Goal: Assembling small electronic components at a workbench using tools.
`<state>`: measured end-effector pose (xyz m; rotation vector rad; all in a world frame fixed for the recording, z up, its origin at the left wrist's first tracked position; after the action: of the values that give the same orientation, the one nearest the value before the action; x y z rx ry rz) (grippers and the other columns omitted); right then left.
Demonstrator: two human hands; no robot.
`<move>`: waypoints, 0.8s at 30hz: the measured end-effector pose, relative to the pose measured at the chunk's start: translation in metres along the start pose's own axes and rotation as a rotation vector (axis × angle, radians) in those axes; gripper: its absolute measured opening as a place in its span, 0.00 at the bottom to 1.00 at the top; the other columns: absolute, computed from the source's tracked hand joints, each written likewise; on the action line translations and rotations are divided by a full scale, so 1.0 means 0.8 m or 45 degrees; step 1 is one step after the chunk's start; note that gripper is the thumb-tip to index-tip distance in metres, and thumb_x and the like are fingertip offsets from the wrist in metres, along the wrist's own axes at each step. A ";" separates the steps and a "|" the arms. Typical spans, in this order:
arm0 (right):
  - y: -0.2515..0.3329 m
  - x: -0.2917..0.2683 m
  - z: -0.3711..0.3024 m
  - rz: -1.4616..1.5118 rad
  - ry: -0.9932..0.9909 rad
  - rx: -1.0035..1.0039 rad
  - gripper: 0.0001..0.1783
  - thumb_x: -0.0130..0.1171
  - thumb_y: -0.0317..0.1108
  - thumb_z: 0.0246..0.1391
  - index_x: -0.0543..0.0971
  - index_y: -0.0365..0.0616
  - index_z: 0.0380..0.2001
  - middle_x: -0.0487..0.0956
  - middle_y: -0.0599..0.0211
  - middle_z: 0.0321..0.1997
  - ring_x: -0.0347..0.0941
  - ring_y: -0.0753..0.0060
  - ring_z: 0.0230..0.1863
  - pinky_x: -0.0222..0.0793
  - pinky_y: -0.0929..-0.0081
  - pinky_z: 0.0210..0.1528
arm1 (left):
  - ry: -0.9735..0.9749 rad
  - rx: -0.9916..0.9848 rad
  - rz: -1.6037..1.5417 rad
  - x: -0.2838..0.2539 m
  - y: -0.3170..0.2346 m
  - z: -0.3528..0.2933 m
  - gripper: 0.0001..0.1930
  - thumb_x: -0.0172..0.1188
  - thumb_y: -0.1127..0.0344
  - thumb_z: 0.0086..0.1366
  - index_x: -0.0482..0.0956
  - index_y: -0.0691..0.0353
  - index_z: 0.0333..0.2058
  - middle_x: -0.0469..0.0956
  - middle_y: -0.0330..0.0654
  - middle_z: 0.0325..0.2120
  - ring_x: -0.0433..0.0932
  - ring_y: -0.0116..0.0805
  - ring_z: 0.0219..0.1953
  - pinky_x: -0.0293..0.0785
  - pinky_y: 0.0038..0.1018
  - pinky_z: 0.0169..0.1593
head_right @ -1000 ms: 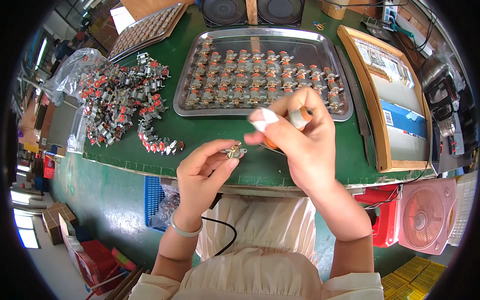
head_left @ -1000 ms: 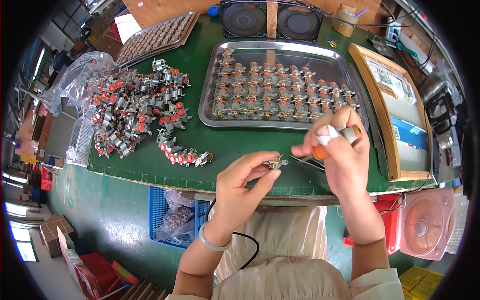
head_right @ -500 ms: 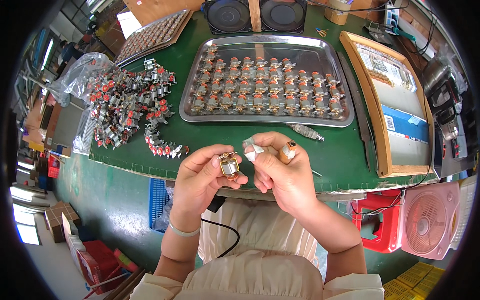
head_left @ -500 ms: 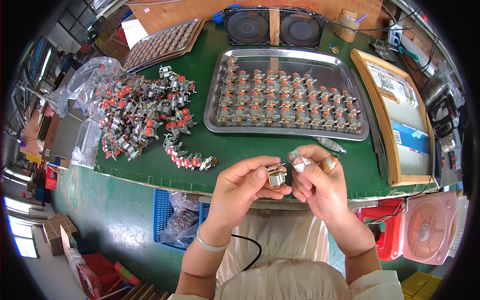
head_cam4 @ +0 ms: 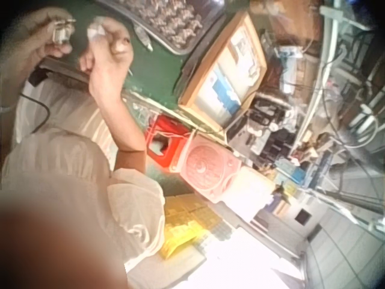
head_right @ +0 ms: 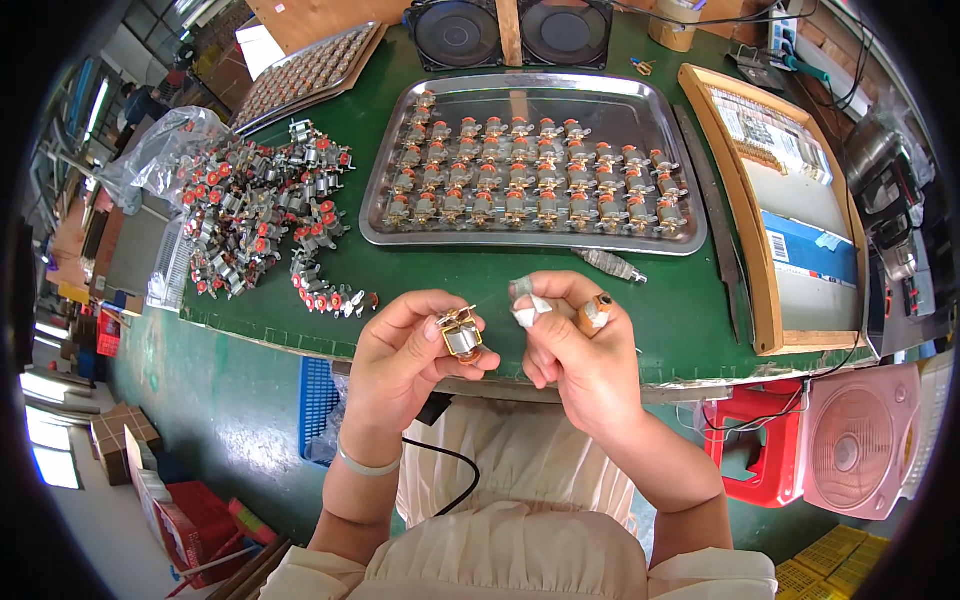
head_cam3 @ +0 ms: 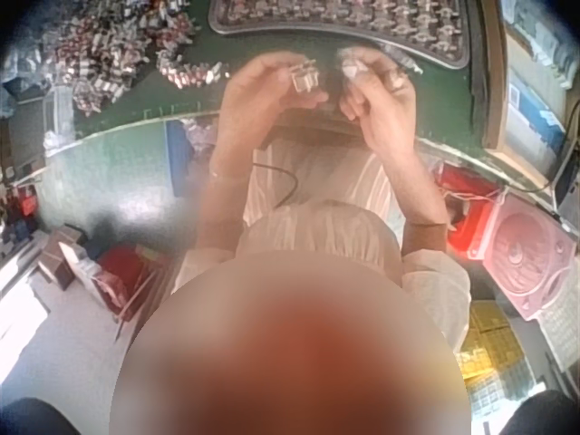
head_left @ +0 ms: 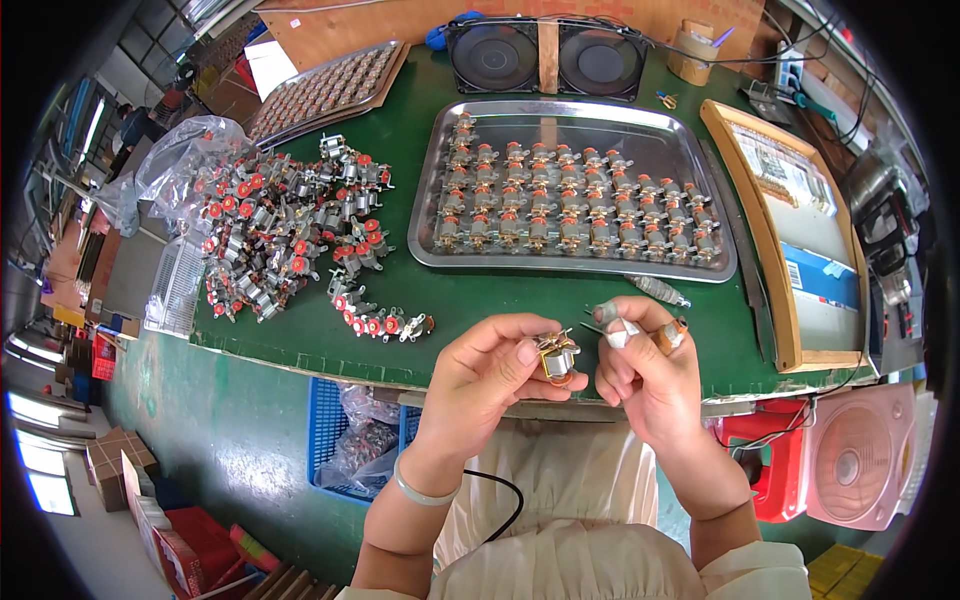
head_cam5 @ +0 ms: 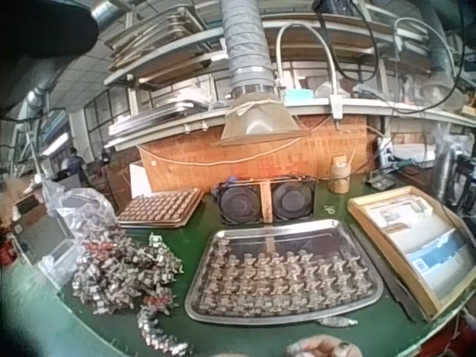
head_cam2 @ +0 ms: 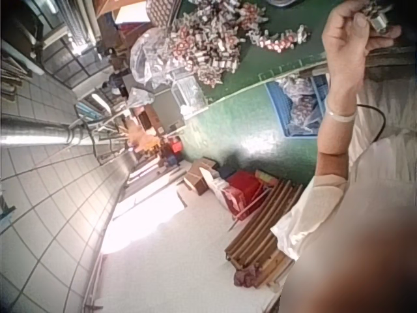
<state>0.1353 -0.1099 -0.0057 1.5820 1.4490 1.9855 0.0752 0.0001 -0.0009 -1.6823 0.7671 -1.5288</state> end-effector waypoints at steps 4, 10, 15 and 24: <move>-0.015 0.015 -0.013 -0.186 0.116 0.129 0.13 0.56 0.25 0.49 0.70 0.35 0.39 0.66 0.78 0.16 0.55 0.90 0.14 0.52 0.86 0.16 | -0.029 0.056 -0.011 0.000 -0.006 -0.001 0.11 0.49 0.67 0.64 0.69 0.71 0.39 0.75 0.46 0.33 0.78 0.41 0.36 0.79 0.28 0.38; -0.011 0.031 -0.015 -0.516 0.110 -0.215 0.13 0.54 0.17 0.43 0.71 0.37 0.36 0.63 0.79 0.16 0.54 0.91 0.18 0.51 0.88 0.20 | -0.332 0.687 0.593 0.003 -0.048 -0.025 0.05 0.52 0.75 0.61 0.69 0.70 0.35 0.72 0.45 0.33 0.74 0.26 0.30 0.72 0.19 0.35; 0.024 0.058 -0.030 -1.095 0.020 -0.902 0.17 0.56 0.17 0.36 0.71 0.37 0.35 0.68 0.69 0.17 0.63 0.83 0.16 0.60 0.85 0.19 | -0.495 0.867 0.753 0.012 -0.052 -0.041 0.05 0.53 0.75 0.60 0.70 0.68 0.35 0.72 0.44 0.32 0.71 0.23 0.29 0.69 0.18 0.33; 0.030 0.054 -0.023 -0.946 0.027 -0.751 0.08 0.51 0.22 0.43 0.72 0.33 0.31 0.70 0.67 0.15 0.64 0.82 0.14 0.61 0.82 0.16 | -0.572 0.898 0.778 0.011 -0.055 -0.042 0.04 0.53 0.75 0.60 0.70 0.68 0.34 0.73 0.43 0.31 0.68 0.23 0.30 0.65 0.18 0.35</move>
<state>0.1120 -0.1029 0.0411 0.6439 1.0706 1.7202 0.0408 0.0133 0.0419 -1.0526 0.3718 -0.8024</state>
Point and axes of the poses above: each hand's wrist, its own z-axis towards the middle knuckle, its own x-axis out of the palm, y = z × x, the point moved 10 cm from there along z, towards the middle knuckle
